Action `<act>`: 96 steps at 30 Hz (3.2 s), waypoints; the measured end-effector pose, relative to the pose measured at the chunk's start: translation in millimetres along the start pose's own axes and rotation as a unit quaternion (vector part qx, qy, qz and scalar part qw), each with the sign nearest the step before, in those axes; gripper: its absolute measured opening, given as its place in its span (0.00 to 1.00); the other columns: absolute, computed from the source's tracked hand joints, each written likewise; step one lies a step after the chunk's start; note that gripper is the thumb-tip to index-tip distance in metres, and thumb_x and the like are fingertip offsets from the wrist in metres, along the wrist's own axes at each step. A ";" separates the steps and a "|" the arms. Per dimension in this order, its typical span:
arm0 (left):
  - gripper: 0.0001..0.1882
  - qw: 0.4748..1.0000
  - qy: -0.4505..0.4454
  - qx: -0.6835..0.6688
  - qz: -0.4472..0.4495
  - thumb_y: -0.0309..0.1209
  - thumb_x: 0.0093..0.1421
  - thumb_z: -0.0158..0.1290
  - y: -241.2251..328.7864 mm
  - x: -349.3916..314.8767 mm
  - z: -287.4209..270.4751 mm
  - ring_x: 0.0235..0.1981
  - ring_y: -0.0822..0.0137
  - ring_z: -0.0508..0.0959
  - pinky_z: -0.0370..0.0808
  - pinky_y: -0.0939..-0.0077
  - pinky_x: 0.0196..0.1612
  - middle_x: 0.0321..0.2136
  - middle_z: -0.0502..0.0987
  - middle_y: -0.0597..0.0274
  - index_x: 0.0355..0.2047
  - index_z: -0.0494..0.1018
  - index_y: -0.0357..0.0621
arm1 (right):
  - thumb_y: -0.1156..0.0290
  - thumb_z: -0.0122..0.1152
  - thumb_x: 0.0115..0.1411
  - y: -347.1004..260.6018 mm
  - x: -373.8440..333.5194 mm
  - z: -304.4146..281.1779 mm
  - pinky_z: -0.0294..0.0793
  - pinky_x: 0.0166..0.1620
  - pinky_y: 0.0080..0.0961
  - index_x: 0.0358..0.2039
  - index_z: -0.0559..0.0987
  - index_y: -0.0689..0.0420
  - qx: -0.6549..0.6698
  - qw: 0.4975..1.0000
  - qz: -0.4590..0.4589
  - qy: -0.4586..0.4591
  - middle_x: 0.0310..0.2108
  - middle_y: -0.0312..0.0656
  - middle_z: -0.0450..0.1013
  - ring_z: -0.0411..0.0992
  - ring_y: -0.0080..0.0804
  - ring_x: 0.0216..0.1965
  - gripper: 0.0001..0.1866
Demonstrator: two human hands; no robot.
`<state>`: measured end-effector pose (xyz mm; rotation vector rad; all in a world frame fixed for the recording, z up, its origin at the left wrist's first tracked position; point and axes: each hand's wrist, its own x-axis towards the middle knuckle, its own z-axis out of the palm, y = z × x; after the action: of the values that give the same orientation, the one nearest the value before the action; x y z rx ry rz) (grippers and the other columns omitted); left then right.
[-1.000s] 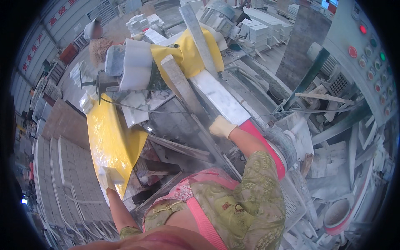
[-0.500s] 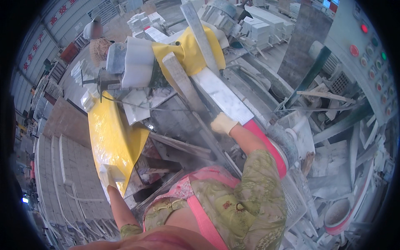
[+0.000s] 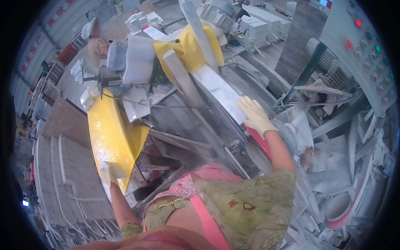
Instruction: The person positions a white rectangular board on a yellow cutting machine and pulls a lever to cut it. After each cut, the person removes the cut piece and places it aside, then repeats the process with the remaining board.
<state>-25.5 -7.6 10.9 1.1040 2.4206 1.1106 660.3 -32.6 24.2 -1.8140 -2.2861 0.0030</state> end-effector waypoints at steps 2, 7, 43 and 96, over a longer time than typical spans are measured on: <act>0.30 1.000 0.004 -0.005 0.007 0.38 0.56 0.59 -1.9 2.0 1.4 0.44 0.43 0.80 0.76 0.56 0.49 0.43 0.78 0.34 0.51 0.70 0.24 | 0.63 0.72 0.48 9.8 -11.7 0.0 0.48 0.74 0.45 0.73 0.55 0.56 -0.036 0.990 0.048 -0.129 0.74 0.52 0.50 0.46 0.50 0.76 0.54; 0.30 1.000 0.003 0.015 -0.004 0.38 0.56 0.59 -5.9 7.1 3.5 0.44 0.42 0.80 0.77 0.56 0.49 0.44 0.78 0.34 0.51 0.70 0.24 | 0.59 0.73 0.48 -1.9 1.2 47.4 0.47 0.74 0.45 0.71 0.59 0.57 -0.107 0.987 0.091 -0.081 0.73 0.51 0.54 0.52 0.46 0.74 0.52; 0.32 0.997 -0.066 -0.050 0.002 0.41 0.59 0.59 -10.0 5.3 -7.3 0.46 0.43 0.79 0.75 0.57 0.51 0.46 0.78 0.35 0.55 0.66 0.26 | 0.62 0.56 0.58 -59.3 114.8 -5.2 0.77 0.39 0.43 0.37 0.80 0.64 0.041 0.993 0.114 -0.013 0.31 0.56 0.80 0.80 0.51 0.36 0.17; 0.38 0.957 -0.104 -0.262 -0.075 0.37 0.65 0.53 79.8 -75.1 -29.8 0.64 0.56 0.65 0.60 0.60 0.67 0.64 0.63 0.50 0.71 0.52 0.44 | 0.50 0.52 0.67 -15.0 183.9 119.3 0.45 0.73 0.53 0.70 0.62 0.54 -0.061 0.987 0.126 0.079 0.71 0.46 0.59 0.54 0.39 0.73 0.35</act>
<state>53.0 -45.0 83.9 0.7980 1.8539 1.3924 586.1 157.0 -58.5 -2.0717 -1.9780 -0.2361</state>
